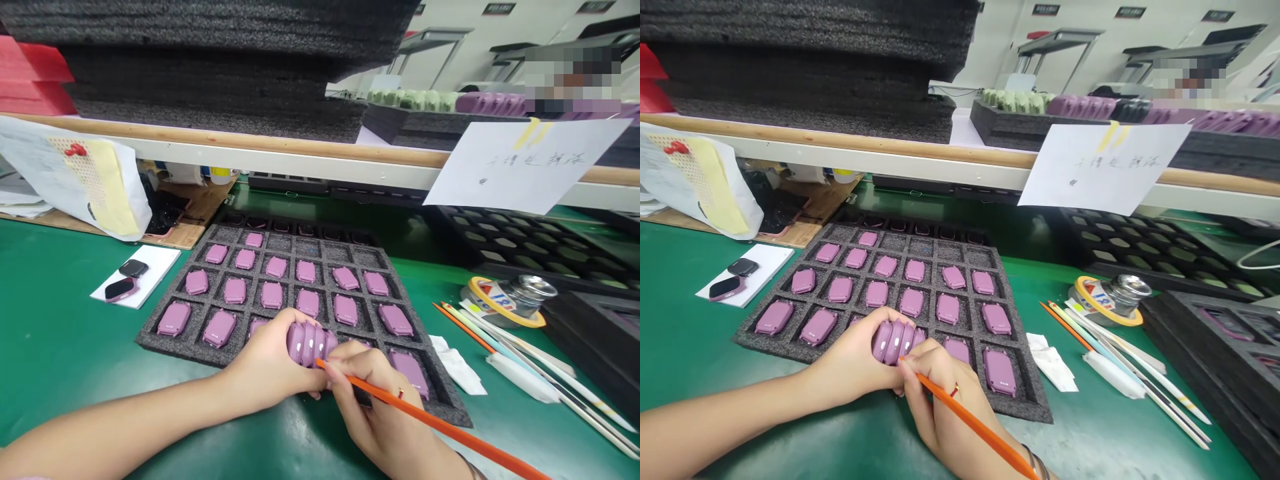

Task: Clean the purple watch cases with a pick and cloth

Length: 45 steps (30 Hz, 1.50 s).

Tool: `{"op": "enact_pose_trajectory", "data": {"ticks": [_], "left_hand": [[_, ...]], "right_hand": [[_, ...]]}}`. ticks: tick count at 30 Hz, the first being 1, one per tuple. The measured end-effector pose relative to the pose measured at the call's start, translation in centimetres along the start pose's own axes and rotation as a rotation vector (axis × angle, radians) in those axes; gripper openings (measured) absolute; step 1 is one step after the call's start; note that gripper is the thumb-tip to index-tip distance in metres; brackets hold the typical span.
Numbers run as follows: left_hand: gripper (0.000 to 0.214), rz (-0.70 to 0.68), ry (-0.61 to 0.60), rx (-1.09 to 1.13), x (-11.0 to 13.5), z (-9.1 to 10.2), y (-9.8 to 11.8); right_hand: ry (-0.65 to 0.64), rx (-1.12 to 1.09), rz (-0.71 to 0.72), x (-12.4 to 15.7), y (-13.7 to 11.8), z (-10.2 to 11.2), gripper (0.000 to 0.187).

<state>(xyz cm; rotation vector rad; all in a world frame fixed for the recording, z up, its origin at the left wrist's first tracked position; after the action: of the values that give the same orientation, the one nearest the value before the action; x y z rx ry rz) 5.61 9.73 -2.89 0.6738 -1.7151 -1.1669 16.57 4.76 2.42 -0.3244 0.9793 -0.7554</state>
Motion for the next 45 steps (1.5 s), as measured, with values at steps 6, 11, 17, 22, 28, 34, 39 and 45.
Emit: {"op": "enact_pose_trajectory", "data": {"ticks": [6, 11, 17, 22, 28, 34, 39, 45], "left_hand": [[0.052, -0.023, 0.008, -0.072, 0.01, 0.08, 0.19], [0.051, -0.021, 0.046, -0.136, 0.12, 0.28, 0.27], [0.055, -0.012, 0.064, -0.16, 0.01, 0.48, 0.2], [0.053, 0.005, 0.041, -0.118, 0.11, 0.38, 0.35], [0.053, -0.023, 0.047, -0.172, 0.19, 0.48, 0.61], [0.051, -0.061, 0.061, -0.211, 0.23, 0.45, 0.77], [0.052, -0.029, 0.067, -0.221, 0.14, 0.47, 0.42], [0.052, -0.035, 0.067, -0.229, 0.21, 0.54, 0.51]], "right_hand": [[0.039, 0.122, 0.054, 0.28, -0.18, -0.11, 0.014], [0.025, 0.092, 0.029, 0.29, -0.21, -0.05, 0.014], [-0.002, 0.064, 0.012, 0.62, -0.02, 0.0, 0.016], [0.03, 0.029, 0.022, 0.58, 0.09, 0.18, 0.017], [0.025, 0.038, -0.003, 0.29, 0.01, 0.14, 0.015], [0.029, 0.055, -0.007, -0.07, -0.06, 0.17, 0.014], [0.053, 0.103, 0.018, 0.47, -0.04, -0.03, 0.014], [0.043, 0.125, 0.032, 0.8, -0.23, -0.29, 0.014]]}}
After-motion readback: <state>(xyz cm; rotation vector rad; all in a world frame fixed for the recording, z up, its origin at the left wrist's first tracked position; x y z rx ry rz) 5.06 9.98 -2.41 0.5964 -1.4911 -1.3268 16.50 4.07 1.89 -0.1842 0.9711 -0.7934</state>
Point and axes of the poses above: each hand's wrist, its own x-axis away from the middle knuckle, its own z-axis out of the back of the hand, y = z × x, the point moved 7 cm from there along -x, towards the middle knuckle, and after that the axes turned 3 degrees about z, right-handed, at the moved point
